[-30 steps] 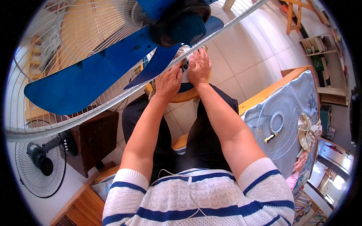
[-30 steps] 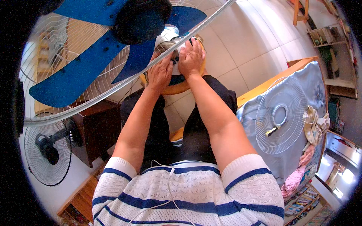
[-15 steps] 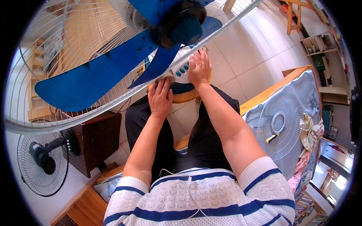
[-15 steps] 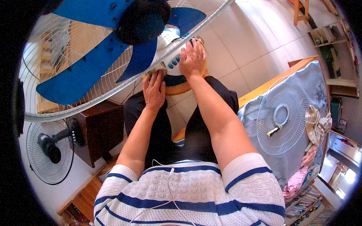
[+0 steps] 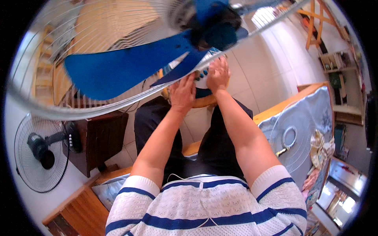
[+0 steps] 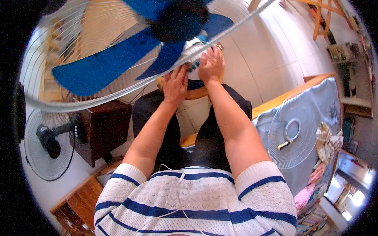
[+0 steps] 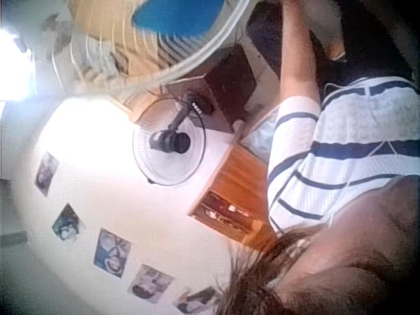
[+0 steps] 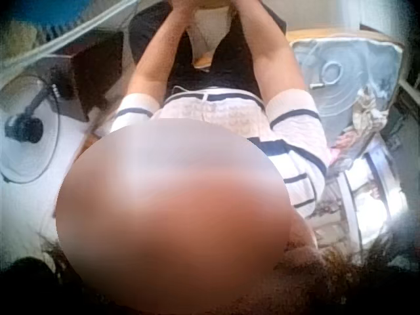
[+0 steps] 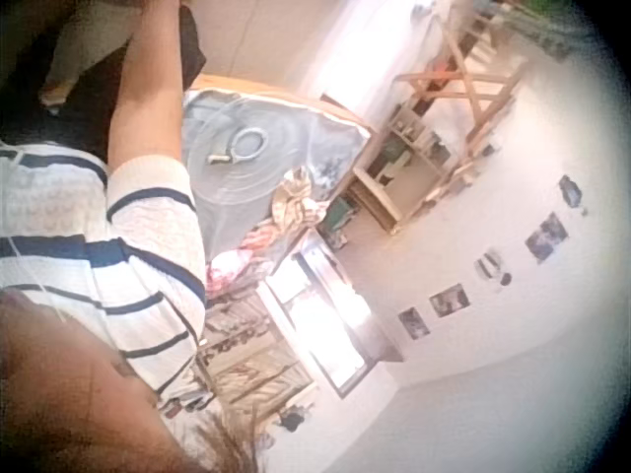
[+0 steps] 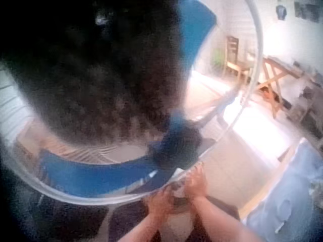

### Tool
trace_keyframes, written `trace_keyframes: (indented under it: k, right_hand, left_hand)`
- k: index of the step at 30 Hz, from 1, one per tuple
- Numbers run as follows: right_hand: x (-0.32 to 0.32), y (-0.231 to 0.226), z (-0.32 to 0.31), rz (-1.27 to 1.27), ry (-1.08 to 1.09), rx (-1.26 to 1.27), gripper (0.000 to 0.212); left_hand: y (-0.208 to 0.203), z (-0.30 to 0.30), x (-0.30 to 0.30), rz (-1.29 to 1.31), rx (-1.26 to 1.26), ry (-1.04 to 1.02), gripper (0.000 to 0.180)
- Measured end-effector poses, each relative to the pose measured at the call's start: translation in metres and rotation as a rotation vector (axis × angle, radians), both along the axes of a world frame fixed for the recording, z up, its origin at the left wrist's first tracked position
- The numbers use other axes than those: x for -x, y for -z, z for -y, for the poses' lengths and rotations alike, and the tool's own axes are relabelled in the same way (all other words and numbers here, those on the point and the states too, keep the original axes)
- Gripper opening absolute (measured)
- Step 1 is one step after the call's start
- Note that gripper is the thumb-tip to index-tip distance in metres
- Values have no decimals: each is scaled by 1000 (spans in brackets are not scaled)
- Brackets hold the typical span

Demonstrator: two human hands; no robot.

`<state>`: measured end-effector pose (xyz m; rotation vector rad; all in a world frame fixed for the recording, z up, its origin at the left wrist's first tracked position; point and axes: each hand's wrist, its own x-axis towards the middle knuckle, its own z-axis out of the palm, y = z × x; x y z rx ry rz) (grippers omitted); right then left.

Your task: The person wipes the fan motor shaft with a cloth, then attaches a white fan blade to the shaft. They secure the blade with a blue nut and attach the front wire cage to the fan body.

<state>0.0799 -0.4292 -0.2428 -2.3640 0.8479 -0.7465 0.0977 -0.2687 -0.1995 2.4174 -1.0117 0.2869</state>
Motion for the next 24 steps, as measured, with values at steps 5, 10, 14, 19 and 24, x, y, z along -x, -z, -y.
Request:
trace_keyframes:
  k: [5, 10, 14, 19, 24]
  right_hand:
    - [-1, 18, 12, -9, -2, 30, 47]
    - [-1, 16, 13, -96, -28, 7, 47]
    - [0, 12, 29, -128, -104, -112, 50]
    - [-4, 26, 38, 1, -316, 306, 46]
    - [-3, 21, 40, 14, -348, 507, 38]
  left_hand:
    - [3, -18, 24, -107, -67, -55, 47]
    - [9, -21, 23, -114, 51, -143, 52]
    - [10, -14, 10, -191, 151, -241, 52]
    - [15, -9, -33, -382, 254, -335, 47]
    - [15, -3, -86, -411, 198, -322, 39]
